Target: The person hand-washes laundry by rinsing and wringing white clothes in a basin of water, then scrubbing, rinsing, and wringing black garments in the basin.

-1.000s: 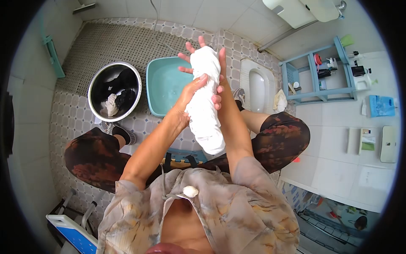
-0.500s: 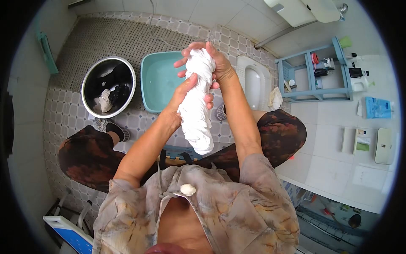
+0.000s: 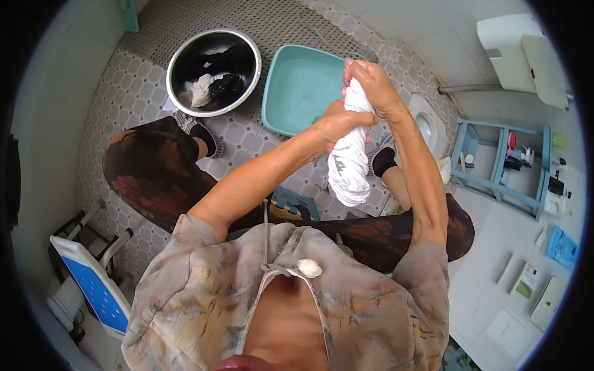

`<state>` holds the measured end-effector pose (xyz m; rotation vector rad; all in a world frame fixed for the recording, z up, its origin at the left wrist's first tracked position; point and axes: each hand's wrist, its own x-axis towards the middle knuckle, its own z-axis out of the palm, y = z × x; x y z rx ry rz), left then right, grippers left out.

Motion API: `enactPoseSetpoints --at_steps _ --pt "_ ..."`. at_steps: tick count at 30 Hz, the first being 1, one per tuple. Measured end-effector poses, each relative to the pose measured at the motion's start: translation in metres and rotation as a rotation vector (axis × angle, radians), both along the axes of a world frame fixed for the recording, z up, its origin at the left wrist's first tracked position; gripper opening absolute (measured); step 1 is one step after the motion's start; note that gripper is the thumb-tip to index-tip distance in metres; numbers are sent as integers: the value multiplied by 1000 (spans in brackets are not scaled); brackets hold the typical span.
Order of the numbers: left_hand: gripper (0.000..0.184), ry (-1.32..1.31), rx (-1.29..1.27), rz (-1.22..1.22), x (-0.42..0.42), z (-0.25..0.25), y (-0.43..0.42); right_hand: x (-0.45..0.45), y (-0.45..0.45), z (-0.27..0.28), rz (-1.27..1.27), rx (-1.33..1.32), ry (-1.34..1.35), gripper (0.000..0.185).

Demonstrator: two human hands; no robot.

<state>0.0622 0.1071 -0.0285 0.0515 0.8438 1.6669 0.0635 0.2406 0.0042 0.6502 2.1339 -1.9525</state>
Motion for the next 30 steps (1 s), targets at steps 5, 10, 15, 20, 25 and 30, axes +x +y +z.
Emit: enactPoseSetpoints --at_steps 5,10,15,20,25,30 --pt "55 426 -197 272 3 -51 16 -16 -2 -41 67 377 28 38" --pt "76 588 -409 355 2 -81 20 -25 -2 -80 47 704 52 44" --pt "90 640 -502 288 2 -99 17 -25 -10 -100 31 856 -8 44" --pt "85 680 -650 146 -2 -108 10 -23 -5 -137 -2 764 -90 44" --pt "73 684 -805 132 -26 -122 1 -18 -11 -143 -219 271 12 60" --pt "64 97 -410 529 -70 -164 10 20 -22 -119 51 127 -122 89"
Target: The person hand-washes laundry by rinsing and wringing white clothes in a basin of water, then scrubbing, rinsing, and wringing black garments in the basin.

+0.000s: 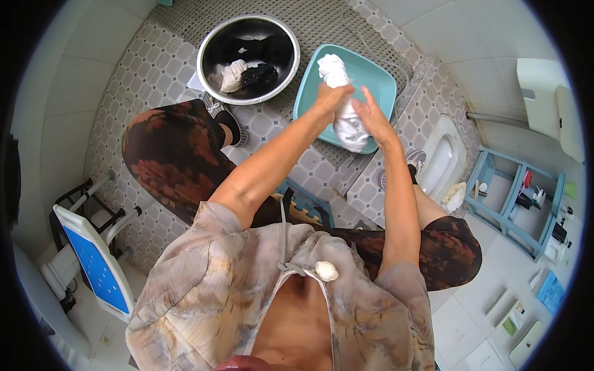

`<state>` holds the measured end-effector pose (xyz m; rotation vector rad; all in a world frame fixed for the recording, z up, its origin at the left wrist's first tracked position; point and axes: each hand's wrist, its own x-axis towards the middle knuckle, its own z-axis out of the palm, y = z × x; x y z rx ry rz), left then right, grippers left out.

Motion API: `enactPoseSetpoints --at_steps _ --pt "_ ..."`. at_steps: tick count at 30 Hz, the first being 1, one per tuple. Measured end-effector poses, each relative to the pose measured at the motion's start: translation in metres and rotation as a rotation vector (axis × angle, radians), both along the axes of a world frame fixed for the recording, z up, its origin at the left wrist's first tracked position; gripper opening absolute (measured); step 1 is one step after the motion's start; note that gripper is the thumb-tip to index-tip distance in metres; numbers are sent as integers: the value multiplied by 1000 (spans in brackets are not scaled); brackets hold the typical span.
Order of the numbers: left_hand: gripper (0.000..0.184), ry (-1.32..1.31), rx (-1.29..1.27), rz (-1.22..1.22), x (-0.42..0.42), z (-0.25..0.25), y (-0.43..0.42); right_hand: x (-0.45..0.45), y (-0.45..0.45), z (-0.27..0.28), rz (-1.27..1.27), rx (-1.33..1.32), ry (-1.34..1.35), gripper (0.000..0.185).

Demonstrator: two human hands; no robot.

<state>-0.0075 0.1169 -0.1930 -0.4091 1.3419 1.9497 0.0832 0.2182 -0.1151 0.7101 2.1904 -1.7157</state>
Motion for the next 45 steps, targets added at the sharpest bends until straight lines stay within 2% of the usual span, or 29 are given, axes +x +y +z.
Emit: enactPoseSetpoints --at_steps 1,2,3,4,7,9,11,12,13,15,17,19,21,23,25,27,28,29,31,33,35,36,40,43,45 --pt "57 -40 53 3 -6 13 -4 7 -1 -3 120 5 25 92" --pt "50 -80 107 7 -12 26 -7 10 -5 -9 97 65 115 88" --pt "44 -121 160 12 -17 36 -12 10 -8 -10 45 0 98 85" --pt "39 -122 115 -56 -25 37 -17 9 -10 -9 -6 -66 82 81" --pt "41 -111 -93 -143 -52 40 -35 -2 -17 -4 -92 -151 130 69" --pt "39 -62 -166 8 -74 16 -47 -13 -15 2 -94 -148 173 65" --pt "32 179 -443 172 -108 -39 -65 -27 -15 7 -56 -137 187 63" --pt "25 224 -686 254 -122 -44 -82 -36 -18 13 -13 -100 195 64" --pt "26 313 -891 334 -130 -40 -100 -46 -23 20 29 -63 201 65" --pt "28 361 -1064 428 -145 -63 -138 -66 -30 18 103 15 238 68" --pt "31 228 -1149 430 -153 -71 -169 -88 -37 7 175 96 294 72" --pt "44 124 -1289 305 -149 -52 -184 -116 -53 18 301 242 321 73" --pt "53 199 -1394 231 -156 -119 -205 -144 -66 6 382 368 374 70" --pt "57 89 -1349 45 -152 -111 -206 -168 -86 -7 339 405 459 66" --pt "64 136 -1446 -16 -146 -84 -192 -185 -109 -44 189 516 590 59" --pt "66 125 -1221 -142 -158 -117 -208 -180 -133 -61 57 762 555 49" --pt "62 115 -1076 -135 -154 -110 -209 -175 -140 -72 17 678 558 47" --pt "60 124 -1116 -46 -157 -142 -213 -166 -145 -83 -18 588 566 44" --pt "54 149 -1225 -48 -146 -121 -205 -133 -151 -96 16 437 558 25" --pt "52 151 -1304 142 -134 -97 -189 -97 -142 -102 86 329 433 21" --pt "47 202 -1406 354 -129 -92 -175 -63 -135 -101 -73 174 206 18" --pt "46 238 -1378 416 -128 -84 -168 -49 -132 -101 -148 91 98 18" --pt "44 526 -1229 595 -128 -17 -133 -15 -118 -107 -209 -13 -3 22" --pt "36 757 -774 593 -138 17 -108 -16 -113 -95 -323 -415 -83 38" --pt "32 760 -368 458 -144 22 -91 -21 -110 -89 -402 -671 -6 51"
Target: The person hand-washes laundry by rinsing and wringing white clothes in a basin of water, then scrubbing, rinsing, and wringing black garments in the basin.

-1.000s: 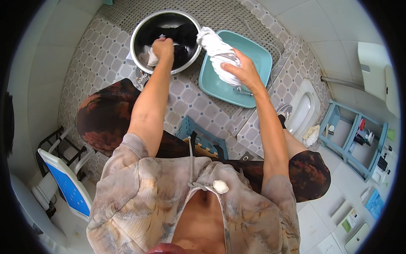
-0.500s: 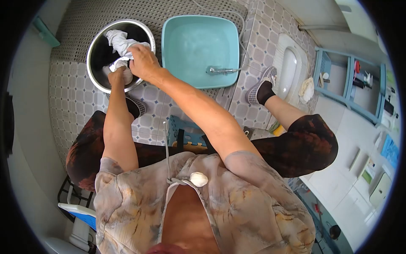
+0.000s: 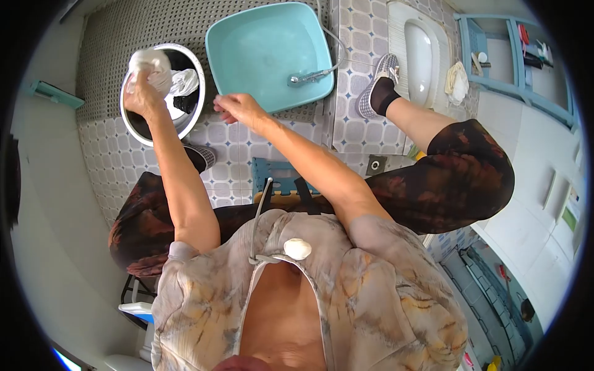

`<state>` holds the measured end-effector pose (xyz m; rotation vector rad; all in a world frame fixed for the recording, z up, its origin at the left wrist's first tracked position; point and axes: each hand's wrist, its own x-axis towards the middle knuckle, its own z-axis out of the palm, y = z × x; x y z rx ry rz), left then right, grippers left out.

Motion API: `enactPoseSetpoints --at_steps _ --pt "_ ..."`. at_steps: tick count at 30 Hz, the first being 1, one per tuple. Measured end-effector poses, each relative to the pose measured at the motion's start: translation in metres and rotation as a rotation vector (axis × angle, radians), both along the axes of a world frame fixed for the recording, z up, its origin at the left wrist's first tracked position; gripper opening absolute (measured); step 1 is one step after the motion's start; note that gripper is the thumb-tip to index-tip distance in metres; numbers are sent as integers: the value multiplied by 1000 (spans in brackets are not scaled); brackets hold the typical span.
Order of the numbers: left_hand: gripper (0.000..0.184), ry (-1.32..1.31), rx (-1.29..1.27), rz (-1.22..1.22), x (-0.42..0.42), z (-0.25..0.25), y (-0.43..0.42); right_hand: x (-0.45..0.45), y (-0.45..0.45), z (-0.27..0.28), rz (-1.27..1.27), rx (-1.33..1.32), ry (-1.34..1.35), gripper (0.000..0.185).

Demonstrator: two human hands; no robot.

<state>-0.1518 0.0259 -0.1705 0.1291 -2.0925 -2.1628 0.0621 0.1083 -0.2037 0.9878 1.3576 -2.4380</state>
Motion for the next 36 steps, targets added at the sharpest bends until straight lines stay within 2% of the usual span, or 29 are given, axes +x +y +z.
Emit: enactPoseSetpoints --at_steps 2,5,8,11,14,15,18,19,22,23,26,27,30,32,33,34,36 --pt "35 -158 19 -272 19 22 20 -2 7 8 -176 -214 70 62" --pt "35 -339 -202 -690 55 31 45 -5 26 14 -510 -452 161 75" --pt "37 -330 -294 -1067 86 0 63 10 65 -15 -497 -312 57 74" --pt "37 -250 -398 -838 101 -27 71 36 106 -39 -521 -137 -70 66" --pt "34 -445 -390 -520 102 -44 67 47 135 -44 -520 16 -170 56" --pt "31 -525 -300 -443 101 -57 67 46 142 -46 -521 58 -203 53" --pt "28 -576 -222 -280 102 -89 66 34 159 -64 -424 486 -410 52" --pt "28 -472 -364 -235 105 -94 66 29 164 -70 -450 592 -436 49" --pt "28 -442 -669 -237 115 -97 66 18 167 -80 -598 638 -379 43" --pt "33 -372 -769 -279 121 -100 65 14 168 -81 -621 586 -429 31" --pt "47 -415 -828 -445 127 -130 65 20 155 -126 -496 1072 -432 26" --pt "58 -410 -717 -513 134 -143 66 21 146 -134 -373 1075 -390 28" --pt "67 -65 -1046 -797 149 -148 63 26 119 -137 156 1159 -424 34" --pt "50 -144 -1023 -900 145 -145 62 24 137 -136 317 1030 -382 36" --pt "45 -100 -1092 -959 142 -158 61 22 149 -136 395 964 -361 37" --pt "41 -53 -1158 -1018 139 -161 64 22 162 -138 310 960 -428 37" --pt "41 -255 -998 -806 138 -153 67 21 186 -139 138 957 -558 38"
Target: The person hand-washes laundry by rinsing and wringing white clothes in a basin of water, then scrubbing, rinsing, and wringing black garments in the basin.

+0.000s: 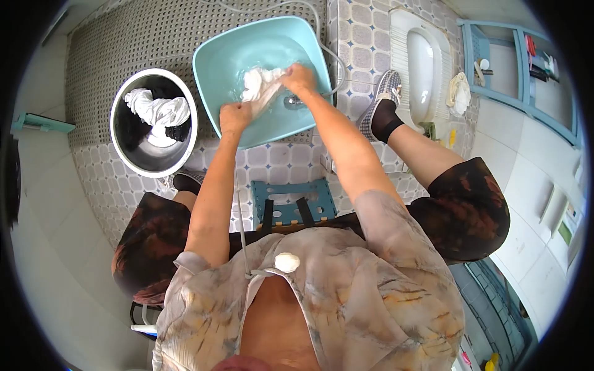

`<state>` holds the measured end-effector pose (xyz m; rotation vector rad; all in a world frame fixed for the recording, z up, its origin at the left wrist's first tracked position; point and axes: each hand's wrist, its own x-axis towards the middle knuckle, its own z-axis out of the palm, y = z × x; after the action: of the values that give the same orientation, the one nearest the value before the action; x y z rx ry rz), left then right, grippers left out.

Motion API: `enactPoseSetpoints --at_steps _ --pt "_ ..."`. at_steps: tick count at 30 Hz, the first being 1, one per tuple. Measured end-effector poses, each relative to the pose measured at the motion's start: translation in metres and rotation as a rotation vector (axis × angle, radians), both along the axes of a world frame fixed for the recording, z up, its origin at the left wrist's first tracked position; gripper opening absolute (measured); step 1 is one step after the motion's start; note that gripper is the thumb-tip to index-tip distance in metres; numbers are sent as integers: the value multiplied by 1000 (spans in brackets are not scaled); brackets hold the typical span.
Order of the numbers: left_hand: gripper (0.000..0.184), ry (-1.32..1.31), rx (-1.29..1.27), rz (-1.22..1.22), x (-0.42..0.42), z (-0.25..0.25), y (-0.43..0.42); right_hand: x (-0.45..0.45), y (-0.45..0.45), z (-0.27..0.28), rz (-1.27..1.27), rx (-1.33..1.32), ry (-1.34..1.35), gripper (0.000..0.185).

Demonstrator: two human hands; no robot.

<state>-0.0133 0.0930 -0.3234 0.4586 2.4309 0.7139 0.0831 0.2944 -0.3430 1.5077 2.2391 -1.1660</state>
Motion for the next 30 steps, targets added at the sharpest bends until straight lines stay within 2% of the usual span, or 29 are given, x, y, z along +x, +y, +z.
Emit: enactPoseSetpoints --at_steps 1,4,5,8,9,12,13,14,16,17,19,20,21,22,24,25,26,27,29,30 --pt "42 -51 35 146 -1 8 3 -4 3 12 -156 38 -16 39" --pt "43 -116 226 562 0 22 10 -15 -7 -1 -307 319 46 40" --pt "43 -74 208 544 0 7 8 -15 -14 -5 -99 426 -32 40" --pt "45 5 142 467 3 17 5 -14 4 21 455 -45 -15 47" --pt "46 -7 130 437 2 17 5 -16 12 29 466 -44 -108 54" --pt "50 -89 127 363 2 5 -2 -10 13 25 73 205 51 60" --pt "52 -150 153 350 2 -9 -5 -15 0 38 126 328 35 61" --pt "54 -211 180 336 2 -22 -6 -15 -13 35 181 226 68 60" --pt "64 -670 303 571 7 22 10 -12 -32 22 289 26 137 58" --pt "70 -901 362 684 6 39 15 -12 -37 24 242 -107 245 54" --pt "75 -1246 521 682 -3 28 8 -12 -52 39 150 -377 452 47" --pt "78 -1423 600 676 -4 21 6 -11 -59 51 199 -340 415 47" --pt "71 -1452 657 665 -6 51 11 -19 -68 88 248 -302 377 46" --pt "70 -1509 783 640 -5 35 10 -22 -79 114 295 -263 338 46" --pt "67 -1613 1037 571 -9 -9 6 -16 -102 128 475 -152 556 38" --pt "60 -1682 1020 491 -13 -7 7 -17 -115 138 497 -95 671 36" --pt "38 -1927 1175 654 -7 -4 5 -17 -127 149 520 -38 786 34" --pt "36 -1652 1102 572 -2 -11 -2 -18 -137 169 542 -84 669 27" --pt "33 -1319 1046 520 4 3 -13 -25 -148 191 626 -26 472 25" --pt "32 -1257 1071 548 5 40 -13 -30 -151 194 666 5 376 26"
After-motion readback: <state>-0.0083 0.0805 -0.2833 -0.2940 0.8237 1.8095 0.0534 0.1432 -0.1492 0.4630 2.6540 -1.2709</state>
